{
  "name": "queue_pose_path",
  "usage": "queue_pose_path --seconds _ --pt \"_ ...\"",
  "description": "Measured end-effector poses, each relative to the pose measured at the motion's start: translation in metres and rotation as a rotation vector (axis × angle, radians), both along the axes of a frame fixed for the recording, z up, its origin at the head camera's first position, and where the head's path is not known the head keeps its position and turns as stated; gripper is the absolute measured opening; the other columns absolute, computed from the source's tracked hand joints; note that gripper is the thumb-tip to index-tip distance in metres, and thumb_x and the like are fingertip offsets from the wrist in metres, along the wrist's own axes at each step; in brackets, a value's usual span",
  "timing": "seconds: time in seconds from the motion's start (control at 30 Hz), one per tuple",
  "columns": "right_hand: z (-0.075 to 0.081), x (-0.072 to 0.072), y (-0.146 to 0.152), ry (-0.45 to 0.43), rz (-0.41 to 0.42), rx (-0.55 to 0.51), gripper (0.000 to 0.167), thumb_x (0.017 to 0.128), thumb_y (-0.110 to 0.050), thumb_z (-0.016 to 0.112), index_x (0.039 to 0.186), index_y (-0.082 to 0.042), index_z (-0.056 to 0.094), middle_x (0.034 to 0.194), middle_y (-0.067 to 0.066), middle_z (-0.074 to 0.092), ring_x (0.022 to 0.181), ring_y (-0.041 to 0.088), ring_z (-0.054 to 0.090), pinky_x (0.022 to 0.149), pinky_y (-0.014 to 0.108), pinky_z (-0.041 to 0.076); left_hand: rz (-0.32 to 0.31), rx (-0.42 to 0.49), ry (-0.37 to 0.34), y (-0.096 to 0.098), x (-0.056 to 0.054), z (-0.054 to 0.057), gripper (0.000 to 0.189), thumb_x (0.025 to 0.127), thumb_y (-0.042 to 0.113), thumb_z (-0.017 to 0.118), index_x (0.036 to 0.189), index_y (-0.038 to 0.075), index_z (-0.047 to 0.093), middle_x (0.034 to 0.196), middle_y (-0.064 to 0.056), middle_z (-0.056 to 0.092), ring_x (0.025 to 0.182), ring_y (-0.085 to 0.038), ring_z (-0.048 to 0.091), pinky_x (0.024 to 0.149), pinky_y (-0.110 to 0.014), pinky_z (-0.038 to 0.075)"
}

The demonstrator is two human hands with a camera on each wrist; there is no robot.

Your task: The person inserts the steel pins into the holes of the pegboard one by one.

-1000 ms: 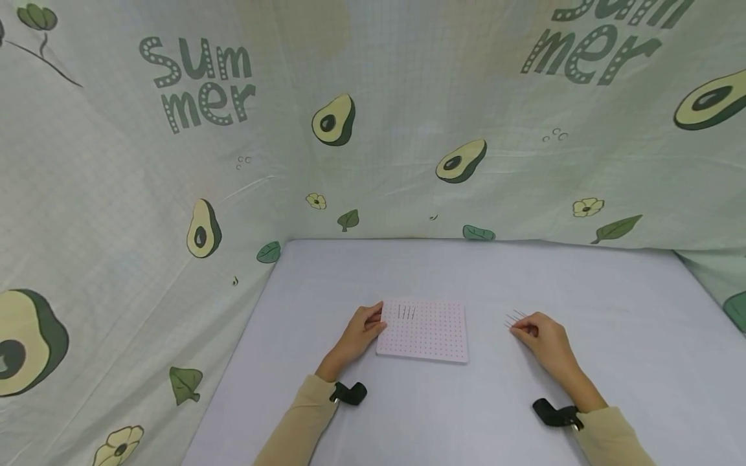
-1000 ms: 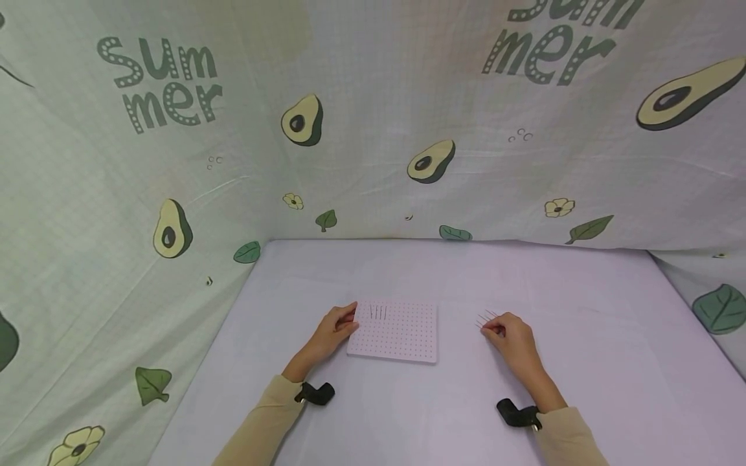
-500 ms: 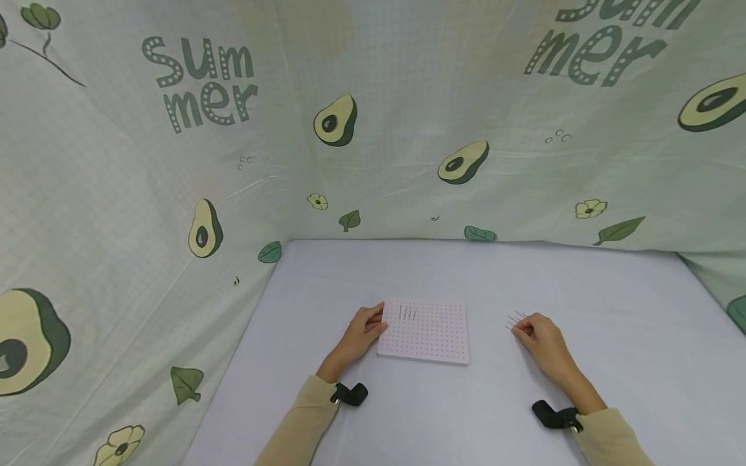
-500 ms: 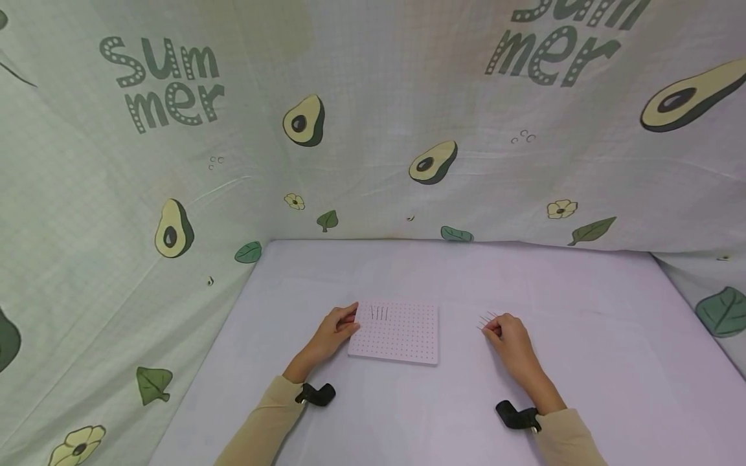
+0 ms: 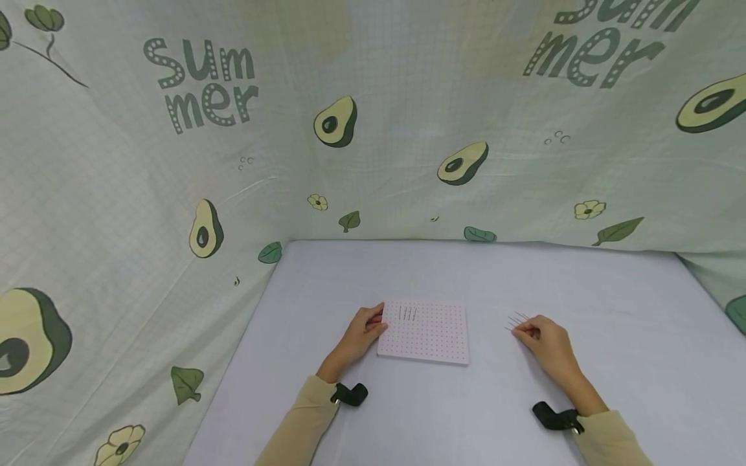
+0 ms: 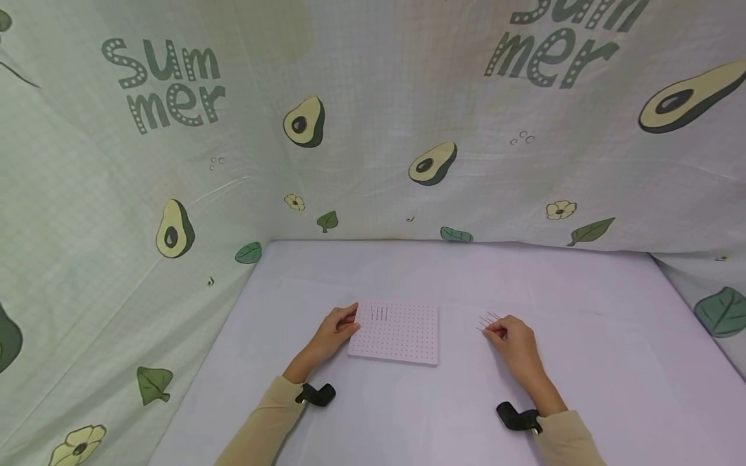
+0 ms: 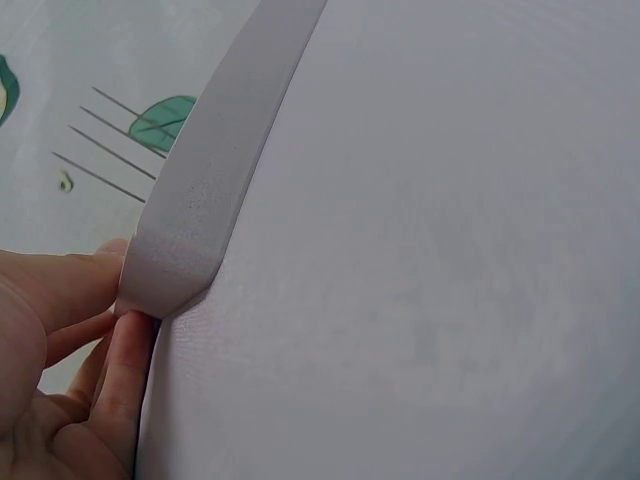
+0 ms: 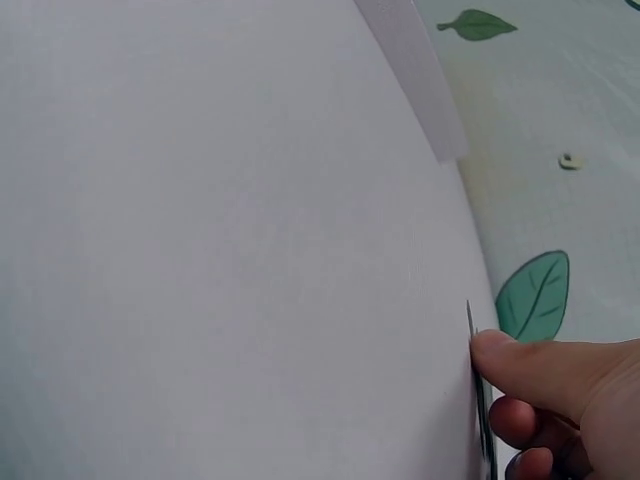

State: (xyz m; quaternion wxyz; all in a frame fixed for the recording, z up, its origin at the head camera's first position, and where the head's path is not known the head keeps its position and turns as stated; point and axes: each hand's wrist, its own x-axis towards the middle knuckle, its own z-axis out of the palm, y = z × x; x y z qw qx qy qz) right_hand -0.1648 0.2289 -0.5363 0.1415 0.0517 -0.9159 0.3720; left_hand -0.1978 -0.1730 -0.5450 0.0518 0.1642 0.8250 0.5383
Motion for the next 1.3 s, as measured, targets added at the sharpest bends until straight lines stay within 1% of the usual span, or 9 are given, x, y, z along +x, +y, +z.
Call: queue_pose_path --seconds 0.1,0.33,0.5,0.8,0.97,1.07,1.17,1.23,1.3 --pt "0.002 0.002 0.002 -0.004 0.002 0.009 0.011 0.081 -0.001 0.080 0.081 0.000 0.069 0.072 0.003 0.058 0.063 0.009 0.044 0.050 0.023 0.037 0.002 0.003 -0.007 0.000 0.000 0.001 0.055 0.100 0.006 0.060 0.147 -0.009 0.039 0.122 -0.021 0.047 0.118 -0.035 0.052 0.102 -0.028 0.049" --pt "0.004 0.005 0.004 -0.019 0.015 0.033 0.010 0.083 -0.001 0.078 0.080 -0.002 0.068 0.070 0.001 0.054 0.062 0.009 0.042 0.049 0.023 0.036 0.003 0.030 0.001 0.001 0.000 0.001 0.054 0.099 0.004 0.061 0.146 -0.011 0.039 0.122 -0.024 0.047 0.117 -0.038 0.052 0.101 -0.033 0.050" --pt "0.003 0.006 0.003 -0.034 0.030 0.030 0.012 0.085 0.002 0.075 0.080 0.000 0.065 0.073 0.003 0.055 0.064 0.012 0.044 0.051 0.024 0.037 0.002 0.021 -0.005 0.001 0.001 0.001 0.055 0.099 0.005 0.061 0.147 -0.010 0.039 0.121 -0.023 0.047 0.117 -0.036 0.052 0.101 -0.032 0.049" --pt "0.003 0.001 0.001 -0.070 0.074 0.062 0.012 0.090 0.002 0.070 0.082 0.005 0.061 0.074 0.006 0.053 0.068 0.017 0.046 0.054 0.027 0.039 0.000 -0.009 -0.003 0.000 -0.001 -0.001 0.055 0.099 0.006 0.061 0.147 -0.009 0.039 0.122 -0.020 0.047 0.117 -0.033 0.052 0.101 -0.026 0.049" --pt "0.003 -0.002 -0.001 -0.055 0.109 0.112 0.009 0.090 0.004 0.068 0.084 0.007 0.062 0.076 0.008 0.054 0.072 0.021 0.049 0.059 0.031 0.042 0.012 -0.014 0.009 0.000 -0.001 -0.001 0.054 0.099 0.004 0.060 0.146 -0.011 0.038 0.122 -0.022 0.047 0.117 -0.035 0.052 0.101 -0.033 0.050" --pt "0.003 -0.002 -0.002 -0.061 0.111 0.111 0.009 0.090 0.004 0.067 0.085 0.007 0.062 0.076 0.008 0.055 0.074 0.022 0.049 0.060 0.032 0.042 0.012 -0.016 0.028 0.003 0.002 0.005 0.052 0.099 -0.001 0.058 0.145 -0.015 0.037 0.121 -0.027 0.046 0.116 -0.039 0.052 0.101 -0.041 0.049" --pt "0.004 0.000 -0.002 -0.063 0.103 0.108 0.008 0.091 0.003 0.067 0.086 0.007 0.062 0.077 0.008 0.055 0.074 0.022 0.050 0.061 0.033 0.042 0.002 -0.009 0.029 0.006 0.008 0.019 0.051 0.098 -0.005 0.057 0.143 -0.019 0.036 0.121 -0.031 0.045 0.115 -0.044 0.051 0.101 -0.045 0.048" --pt "0.005 0.001 -0.002 -0.057 0.100 0.106 0.009 0.092 0.002 0.067 0.087 0.007 0.062 0.078 0.009 0.056 0.075 0.022 0.050 0.061 0.034 0.043 0.004 -0.005 0.019 0.008 0.012 0.026 0.051 0.098 -0.006 0.057 0.142 -0.020 0.036 0.120 -0.032 0.045 0.115 -0.044 0.051 0.101 -0.044 0.049" --pt "0.007 0.001 -0.003 -0.052 0.099 0.098 0.009 0.094 0.001 0.066 0.089 0.007 0.062 0.080 0.009 0.057 0.075 0.022 0.052 0.061 0.034 0.044 0.008 -0.005 0.031 0.008 0.012 0.023 0.051 0.098 -0.005 0.057 0.142 -0.019 0.037 0.120 -0.029 0.046 0.114 -0.041 0.052 0.101 -0.036 0.050"
